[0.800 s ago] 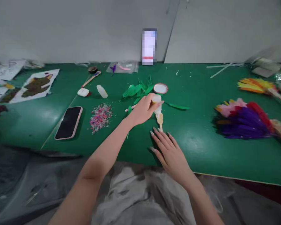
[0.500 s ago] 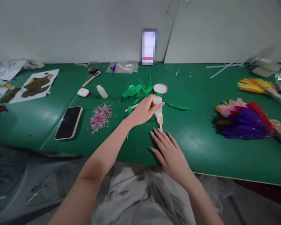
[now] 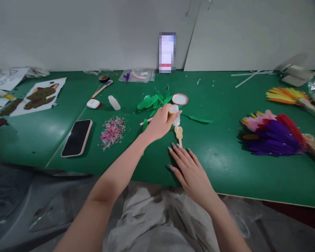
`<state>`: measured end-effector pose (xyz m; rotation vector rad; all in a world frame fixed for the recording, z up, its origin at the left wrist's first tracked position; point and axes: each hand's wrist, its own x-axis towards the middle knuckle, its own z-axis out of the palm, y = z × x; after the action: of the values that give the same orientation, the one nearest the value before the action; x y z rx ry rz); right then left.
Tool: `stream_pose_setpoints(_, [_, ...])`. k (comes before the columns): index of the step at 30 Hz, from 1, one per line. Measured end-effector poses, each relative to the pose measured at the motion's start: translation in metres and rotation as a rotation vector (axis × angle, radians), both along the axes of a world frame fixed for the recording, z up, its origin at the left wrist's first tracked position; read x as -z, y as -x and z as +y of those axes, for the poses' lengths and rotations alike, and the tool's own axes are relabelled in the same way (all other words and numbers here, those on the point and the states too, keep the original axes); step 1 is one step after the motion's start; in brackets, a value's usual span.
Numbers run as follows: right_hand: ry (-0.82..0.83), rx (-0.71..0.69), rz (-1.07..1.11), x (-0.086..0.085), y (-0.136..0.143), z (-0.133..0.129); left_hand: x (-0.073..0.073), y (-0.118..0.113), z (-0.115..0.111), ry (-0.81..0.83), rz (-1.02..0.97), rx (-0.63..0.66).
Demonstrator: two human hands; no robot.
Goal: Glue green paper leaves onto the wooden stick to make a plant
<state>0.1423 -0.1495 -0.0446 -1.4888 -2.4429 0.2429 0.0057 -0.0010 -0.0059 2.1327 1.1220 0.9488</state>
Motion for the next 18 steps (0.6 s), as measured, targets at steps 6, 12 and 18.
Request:
stream_pose_setpoints(6, [0.009, 0.002, 0.000, 0.0000, -0.0001, -0.0003, -0.0003, -0.0032, -0.0006, 0.007, -0.012, 0.011])
stream_pose_setpoints(12, [0.020, 0.000, 0.007, 0.0003, 0.0001, 0.0001, 0.0048, -0.0048, 0.0012, -0.008, 0.029, 0.007])
stream_pose_setpoints(18, [0.014, 0.009, 0.029, 0.0021, 0.0002, 0.0001, 0.0094, -0.0043, 0.0021, -0.098, 0.029, -0.079])
